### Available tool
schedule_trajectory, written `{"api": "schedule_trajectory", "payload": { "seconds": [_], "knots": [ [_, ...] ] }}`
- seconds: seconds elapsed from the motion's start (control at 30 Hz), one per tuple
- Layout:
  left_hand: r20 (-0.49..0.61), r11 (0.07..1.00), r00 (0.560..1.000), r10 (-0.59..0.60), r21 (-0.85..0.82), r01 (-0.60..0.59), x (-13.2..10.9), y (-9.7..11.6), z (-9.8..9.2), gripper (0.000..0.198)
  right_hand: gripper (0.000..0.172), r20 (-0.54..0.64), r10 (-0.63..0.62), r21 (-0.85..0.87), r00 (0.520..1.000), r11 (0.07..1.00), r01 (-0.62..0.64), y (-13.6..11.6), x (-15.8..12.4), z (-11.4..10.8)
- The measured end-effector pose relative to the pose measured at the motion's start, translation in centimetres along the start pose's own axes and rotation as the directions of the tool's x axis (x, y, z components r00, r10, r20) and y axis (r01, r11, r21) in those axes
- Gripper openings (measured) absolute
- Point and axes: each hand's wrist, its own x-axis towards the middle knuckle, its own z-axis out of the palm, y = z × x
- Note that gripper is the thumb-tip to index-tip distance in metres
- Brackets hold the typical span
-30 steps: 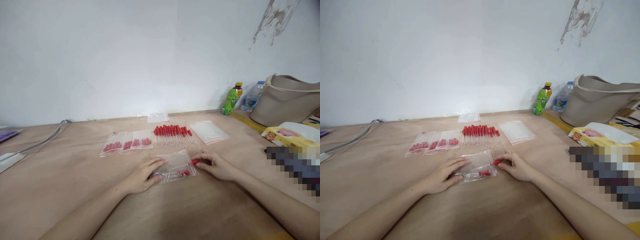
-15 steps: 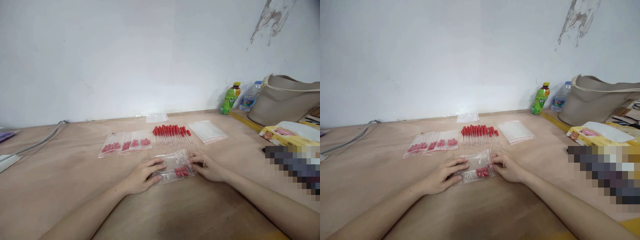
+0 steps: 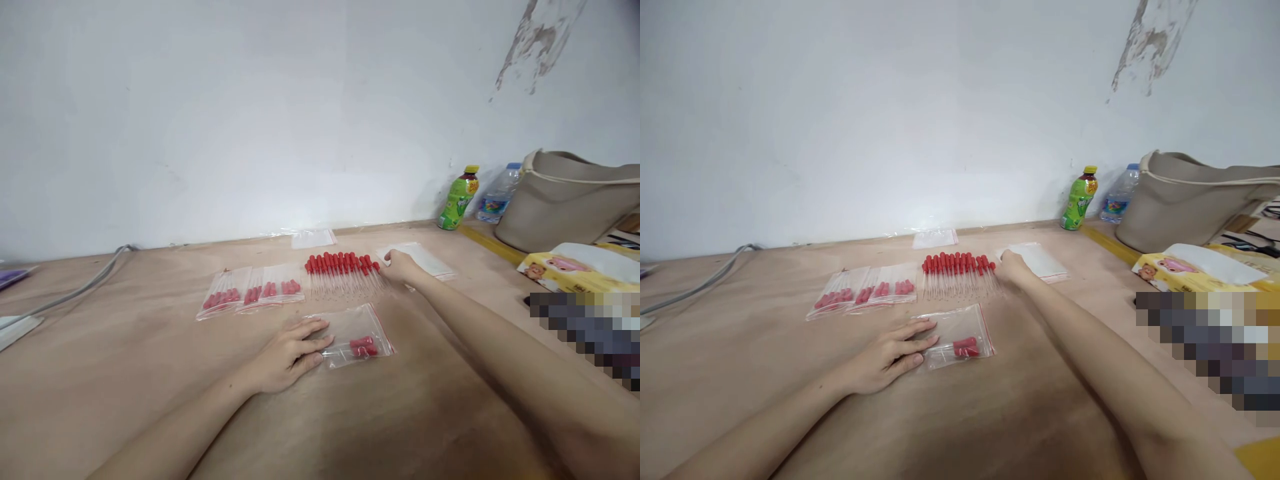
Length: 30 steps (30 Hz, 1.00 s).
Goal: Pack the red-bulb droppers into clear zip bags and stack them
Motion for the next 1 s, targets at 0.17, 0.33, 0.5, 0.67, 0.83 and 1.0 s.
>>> {"api": "schedule_trajectory", "payload": {
  "seconds": [0.17, 0.33, 0.5, 0.67, 0.83, 1.0],
  "knots": [
    [0.004, 1.000, 1.000, 0.004, 0.005, -0.004, 0.0, 0.0, 0.0, 0.036, 0.019, 0.079, 0.013, -0.032, 0.997, 0.999, -0.011, -1.2, 1.0, 0.6],
    [0.000, 0.999, 1.000, 0.006, 0.033, -0.006, 0.0, -0.1, 0.0, 0.036, 0.012, 0.089, -0.006, 0.027, 0.996, 1.000, 0.003, -1.6, 0.3, -0.7],
    [0.004, 0.999, 1.000, -0.004, 0.038, 0.004, 0.0, -0.1, 0.0, 0.036, 0.026, 0.089, -0.093, 0.314, 0.992, 0.947, 0.061, 0.3, -2.8, -3.5],
    [0.001, 0.998, 1.000, -0.006, 0.055, 0.006, 0.0, -0.2, 0.1, 0.036, 0.031, 0.076, -0.178, 0.916, 0.981, 0.401, 0.002, 2.4, -7.0, -2.3],
    [0.002, 0.998, 1.000, -0.015, 0.063, 0.015, -0.1, -0.4, 0.3, 0.036, 0.051, -0.016, 0.043, 0.984, 0.999, 0.177, 0.008, 2.3, -10.1, 1.0],
    [-0.006, 0.997, 1.000, -0.018, 0.070, 0.018, 0.0, -0.2, 0.1, 0.040, 0.057, 0.034, 0.019, 0.990, 0.999, 0.134, -0.036, 1.4, -11.6, 1.8]
  ]
}}
